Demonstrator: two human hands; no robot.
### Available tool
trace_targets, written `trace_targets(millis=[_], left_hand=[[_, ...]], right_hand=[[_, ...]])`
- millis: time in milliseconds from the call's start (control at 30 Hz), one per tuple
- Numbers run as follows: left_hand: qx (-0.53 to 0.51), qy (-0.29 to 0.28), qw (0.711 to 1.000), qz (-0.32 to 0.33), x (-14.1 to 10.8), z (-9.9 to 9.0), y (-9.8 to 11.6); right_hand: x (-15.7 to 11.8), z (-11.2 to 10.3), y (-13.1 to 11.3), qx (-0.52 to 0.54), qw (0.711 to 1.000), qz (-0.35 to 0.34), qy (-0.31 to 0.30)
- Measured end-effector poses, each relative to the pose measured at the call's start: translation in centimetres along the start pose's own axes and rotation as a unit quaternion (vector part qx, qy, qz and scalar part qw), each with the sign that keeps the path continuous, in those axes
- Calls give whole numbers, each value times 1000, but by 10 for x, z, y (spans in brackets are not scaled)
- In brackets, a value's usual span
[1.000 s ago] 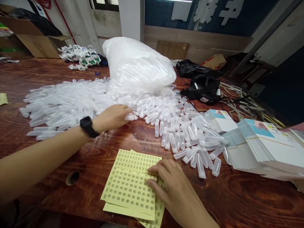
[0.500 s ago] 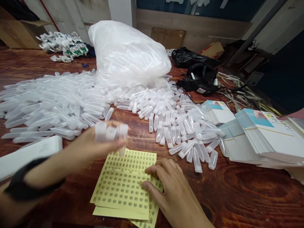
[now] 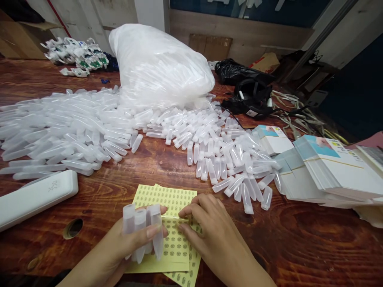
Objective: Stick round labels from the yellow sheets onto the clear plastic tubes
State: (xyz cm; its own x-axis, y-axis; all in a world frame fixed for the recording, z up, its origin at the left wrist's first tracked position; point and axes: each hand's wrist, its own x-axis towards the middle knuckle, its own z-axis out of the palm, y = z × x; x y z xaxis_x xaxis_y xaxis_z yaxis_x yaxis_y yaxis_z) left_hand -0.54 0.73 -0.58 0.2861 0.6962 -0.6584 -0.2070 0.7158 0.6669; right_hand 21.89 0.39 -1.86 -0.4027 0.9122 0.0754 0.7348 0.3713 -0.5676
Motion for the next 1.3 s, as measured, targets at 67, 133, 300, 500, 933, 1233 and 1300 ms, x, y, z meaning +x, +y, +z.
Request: trace_targets(millis=[67, 133, 300, 500, 933, 1233, 1300], left_hand=[[4, -6, 1000, 6, 0, 1, -1], [2, -11, 1000, 7, -1, 1, -2], [-14, -16, 1000, 4, -3, 1, -2], [12, -46, 998, 43, 6, -2, -13], [122, -52, 989, 63, -7, 12, -14], [138, -83, 985, 69, -7, 9, -16], [149, -80, 983, 73, -7, 8, -18]], right_hand=[[-1, 2, 1, -10, 1000, -12, 16], [-2, 3, 2, -18, 999, -22, 25], [-4, 3, 2, -15, 998, -46, 40], [0, 3, 1, 8, 997, -48, 51], [1, -21, -21, 364, 922, 132, -13], [-4, -24, -30, 432, 884, 171, -46], [-6, -24, -28, 422, 888, 176, -43]])
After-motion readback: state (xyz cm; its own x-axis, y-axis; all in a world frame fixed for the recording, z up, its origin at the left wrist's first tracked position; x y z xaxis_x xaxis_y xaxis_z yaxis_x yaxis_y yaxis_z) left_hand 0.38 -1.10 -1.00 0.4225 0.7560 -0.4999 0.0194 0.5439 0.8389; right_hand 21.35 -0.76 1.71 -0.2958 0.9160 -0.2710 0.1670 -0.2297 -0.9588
